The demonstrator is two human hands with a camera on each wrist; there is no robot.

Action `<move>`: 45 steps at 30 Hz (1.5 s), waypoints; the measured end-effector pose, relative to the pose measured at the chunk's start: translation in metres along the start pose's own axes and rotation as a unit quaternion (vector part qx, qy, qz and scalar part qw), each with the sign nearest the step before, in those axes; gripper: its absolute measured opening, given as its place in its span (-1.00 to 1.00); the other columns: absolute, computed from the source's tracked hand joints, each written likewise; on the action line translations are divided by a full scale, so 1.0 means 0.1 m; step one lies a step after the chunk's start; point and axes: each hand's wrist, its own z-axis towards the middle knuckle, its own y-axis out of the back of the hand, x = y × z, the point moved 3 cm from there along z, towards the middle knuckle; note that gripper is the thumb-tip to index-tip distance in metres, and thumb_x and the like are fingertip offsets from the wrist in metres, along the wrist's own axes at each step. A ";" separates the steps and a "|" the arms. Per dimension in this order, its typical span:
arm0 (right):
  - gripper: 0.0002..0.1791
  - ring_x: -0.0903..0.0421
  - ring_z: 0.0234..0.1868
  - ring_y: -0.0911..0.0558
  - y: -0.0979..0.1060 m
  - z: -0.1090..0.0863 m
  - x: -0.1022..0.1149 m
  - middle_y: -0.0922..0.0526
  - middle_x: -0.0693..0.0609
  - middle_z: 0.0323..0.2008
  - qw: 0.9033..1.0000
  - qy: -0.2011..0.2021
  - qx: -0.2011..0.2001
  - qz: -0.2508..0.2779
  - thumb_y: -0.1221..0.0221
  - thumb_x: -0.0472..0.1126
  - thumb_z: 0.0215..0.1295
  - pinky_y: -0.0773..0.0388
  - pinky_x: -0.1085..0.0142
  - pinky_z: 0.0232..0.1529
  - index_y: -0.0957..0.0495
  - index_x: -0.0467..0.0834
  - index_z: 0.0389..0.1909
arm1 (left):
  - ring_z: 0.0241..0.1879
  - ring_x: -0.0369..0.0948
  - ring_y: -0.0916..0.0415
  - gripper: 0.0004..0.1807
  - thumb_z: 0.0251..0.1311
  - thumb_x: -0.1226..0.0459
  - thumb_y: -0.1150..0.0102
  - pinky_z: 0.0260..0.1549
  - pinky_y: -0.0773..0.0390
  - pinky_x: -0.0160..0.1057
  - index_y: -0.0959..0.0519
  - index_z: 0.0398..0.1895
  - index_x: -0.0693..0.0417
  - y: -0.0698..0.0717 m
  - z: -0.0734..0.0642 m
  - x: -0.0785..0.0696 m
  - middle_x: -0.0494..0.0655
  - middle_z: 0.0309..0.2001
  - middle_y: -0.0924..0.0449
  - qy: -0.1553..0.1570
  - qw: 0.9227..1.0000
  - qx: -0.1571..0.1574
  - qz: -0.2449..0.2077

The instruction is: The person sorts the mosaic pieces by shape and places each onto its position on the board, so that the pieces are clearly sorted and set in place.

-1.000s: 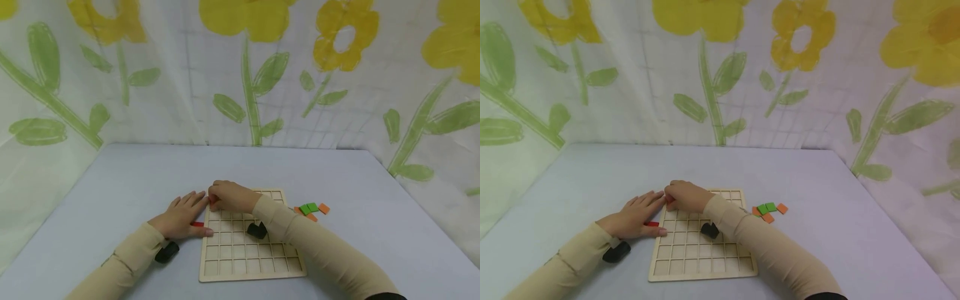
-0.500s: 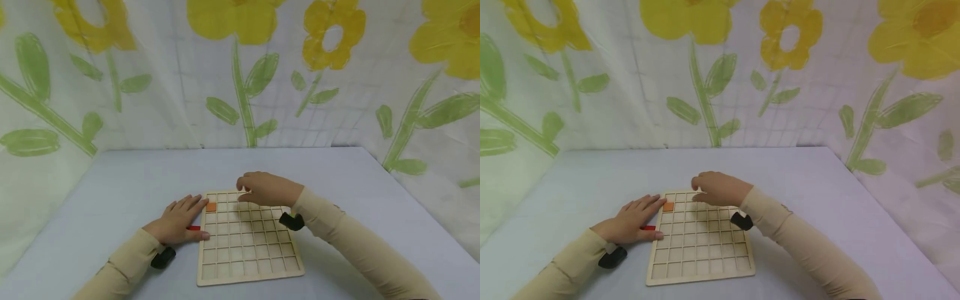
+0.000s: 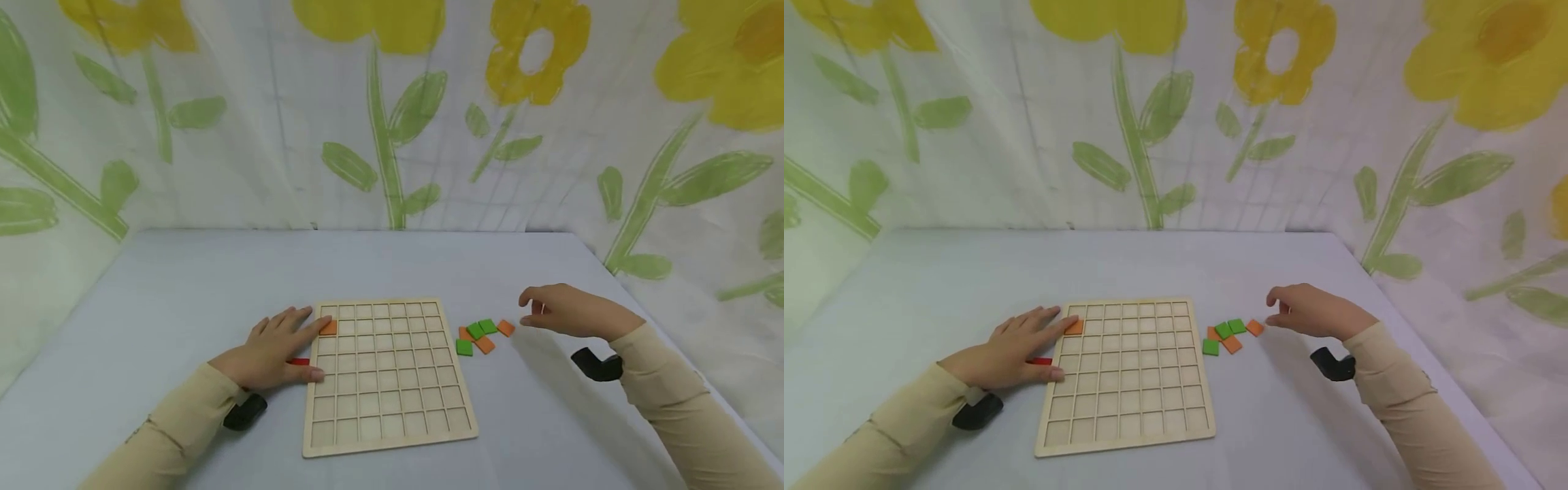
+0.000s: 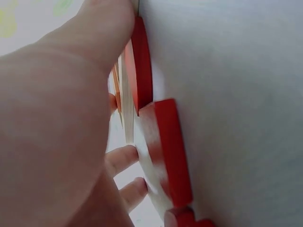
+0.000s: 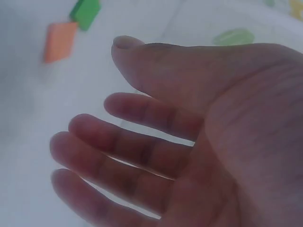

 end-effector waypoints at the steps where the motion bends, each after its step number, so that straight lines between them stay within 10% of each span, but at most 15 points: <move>1: -0.61 0.19 -0.33 -0.50 -0.01 -0.02 -0.04 -0.56 0.06 -0.30 1.000 0.000 -0.002 0.006 -0.19 -0.02 0.31 -0.47 0.28 -0.30 -0.50 -0.20 0.02 | 0.43 0.32 0.21 0.00 0.08 -0.37 -0.02 0.21 0.17 0.46 -0.01 0.51 -0.16 0.01 0.00 0.00 0.23 0.49 0.11 0.002 1.000 0.001 0.000; 45: -0.88 0.16 -0.28 -0.48 -0.42 0.20 -0.07 -0.47 0.00 -0.25 0.997 0.045 -0.065 -0.020 -0.12 -0.32 0.33 -0.51 0.25 -0.22 -0.42 -0.22 -0.15 | 0.43 0.28 0.10 -0.03 0.06 -0.38 -0.03 0.22 0.07 0.43 -0.08 0.49 -0.19 0.01 -0.01 -0.06 0.17 0.48 0.02 0.008 1.000 -0.016 0.016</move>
